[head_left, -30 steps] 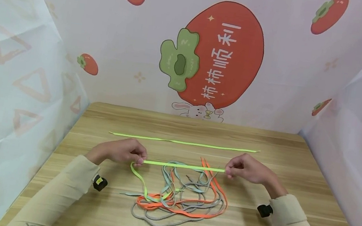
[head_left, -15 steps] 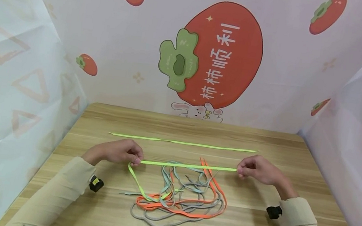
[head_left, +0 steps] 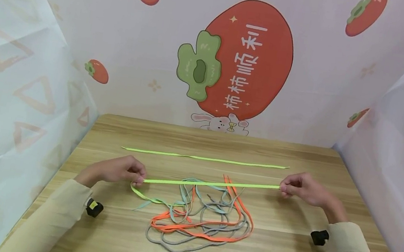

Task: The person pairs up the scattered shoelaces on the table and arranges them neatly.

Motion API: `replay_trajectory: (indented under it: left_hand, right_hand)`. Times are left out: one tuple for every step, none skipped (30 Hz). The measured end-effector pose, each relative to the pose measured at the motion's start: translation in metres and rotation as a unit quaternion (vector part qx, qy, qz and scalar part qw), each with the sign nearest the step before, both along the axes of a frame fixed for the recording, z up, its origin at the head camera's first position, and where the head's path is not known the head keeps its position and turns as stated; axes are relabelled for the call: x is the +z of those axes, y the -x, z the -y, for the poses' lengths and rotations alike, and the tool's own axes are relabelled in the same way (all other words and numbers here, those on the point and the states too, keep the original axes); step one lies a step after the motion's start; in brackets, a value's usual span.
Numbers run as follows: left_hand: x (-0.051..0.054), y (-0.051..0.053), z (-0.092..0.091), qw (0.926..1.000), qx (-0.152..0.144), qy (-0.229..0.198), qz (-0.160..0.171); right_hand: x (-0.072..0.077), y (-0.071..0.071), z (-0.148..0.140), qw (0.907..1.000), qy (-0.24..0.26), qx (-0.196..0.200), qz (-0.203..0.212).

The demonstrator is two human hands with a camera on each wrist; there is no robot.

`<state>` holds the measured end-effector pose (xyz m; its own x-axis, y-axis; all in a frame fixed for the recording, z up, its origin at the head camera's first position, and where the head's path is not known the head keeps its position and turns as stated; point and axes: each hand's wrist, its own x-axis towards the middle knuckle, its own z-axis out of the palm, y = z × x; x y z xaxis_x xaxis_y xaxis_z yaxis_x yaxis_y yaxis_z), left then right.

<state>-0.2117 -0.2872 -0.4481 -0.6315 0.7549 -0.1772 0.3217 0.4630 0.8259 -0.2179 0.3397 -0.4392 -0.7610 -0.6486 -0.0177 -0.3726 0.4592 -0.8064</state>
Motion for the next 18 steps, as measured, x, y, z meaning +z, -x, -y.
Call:
replay_trajectory:
  left_hand:
    - [-0.001, -0.001, 0.003, 1.0, 0.002, -0.001, 0.003]
    - [-0.001, -0.002, 0.006, 1.0, 0.005, -0.003, 0.005]
    - [-0.001, -0.002, 0.009, 0.9999, 0.008, -0.004, 0.008]
    - [-0.001, -0.003, 0.012, 0.9999, 0.012, -0.004, 0.01]
    - [-0.001, -0.004, 0.015, 0.9998, 0.016, -0.005, 0.013]
    - [-0.001, -0.004, 0.018, 0.9997, 0.02, -0.003, 0.015]
    - [-0.001, -0.005, 0.021, 0.9996, 0.024, -0.003, 0.017]
    - [-0.001, -0.005, 0.023, 0.9995, 0.027, -0.002, 0.018]
    - [0.0, -0.005, 0.027, 0.9994, 0.029, -0.001, 0.017]
    - [0.0, -0.005, 0.029, 0.9994, 0.031, 0.0, 0.015]
    - [0.0, -0.005, 0.032, 0.9994, 0.032, 0.0, 0.012]
    - [0.001, -0.005, 0.035, 0.9994, 0.033, 0.0, 0.01]
    - [0.001, -0.005, 0.038, 0.9994, 0.034, -0.001, 0.009]
    - [0.001, -0.005, 0.041, 0.9994, 0.034, -0.001, 0.006]
    - [0.001, -0.004, 0.043, 0.9994, 0.036, -0.001, 0.004]
    - [0.002, -0.004, 0.046, 0.9993, 0.038, -0.002, 0.004]
    - [0.002, -0.003, 0.048, 0.9991, 0.042, -0.001, 0.006]
    - [0.002, -0.003, 0.051, 0.9989, 0.045, 0.001, 0.006]
  right_hand:
    - [0.0, 0.0, -0.002, 1.0, 0.002, -0.002, 0.0]
    - [0.001, -0.001, -0.005, 1.0, 0.003, -0.004, -0.002]
    - [0.001, -0.001, -0.007, 1.0, 0.003, -0.007, -0.001]
    - [0.001, -0.001, -0.009, 0.9999, 0.003, -0.011, 0.0]
    - [0.001, -0.001, -0.011, 0.9999, 0.001, -0.016, 0.0]
    - [0.001, -0.001, -0.013, 0.9998, 0.0, -0.021, -0.001]
    - [0.001, -0.001, -0.014, 0.9996, -0.002, -0.029, 0.0]
    - [0.002, -0.001, -0.015, 0.9994, -0.005, -0.036, 0.001]
    - [0.002, -0.001, -0.017, 0.9991, -0.007, -0.042, 0.004]
    - [0.002, 0.0, -0.018, 0.9989, -0.008, -0.046, 0.005]
    - [0.002, 0.0, -0.019, 0.9987, -0.009, -0.05, 0.005]
    - [0.002, 0.001, -0.02, 0.9985, -0.011, -0.054, 0.006]
    - [0.003, 0.001, -0.021, 0.9982, -0.013, -0.058, 0.006]
    - [0.003, 0.002, -0.022, 0.9981, -0.014, -0.06, 0.006]
    - [0.003, 0.003, -0.024, 0.9978, -0.016, -0.064, 0.004]
    - [0.003, 0.003, -0.025, 0.9975, -0.019, -0.068, 0.004]
    - [0.003, 0.003, -0.026, 0.9972, -0.021, -0.072, 0.003]
    - [0.002, 0.004, -0.027, 0.9968, -0.024, -0.076, 0.003]
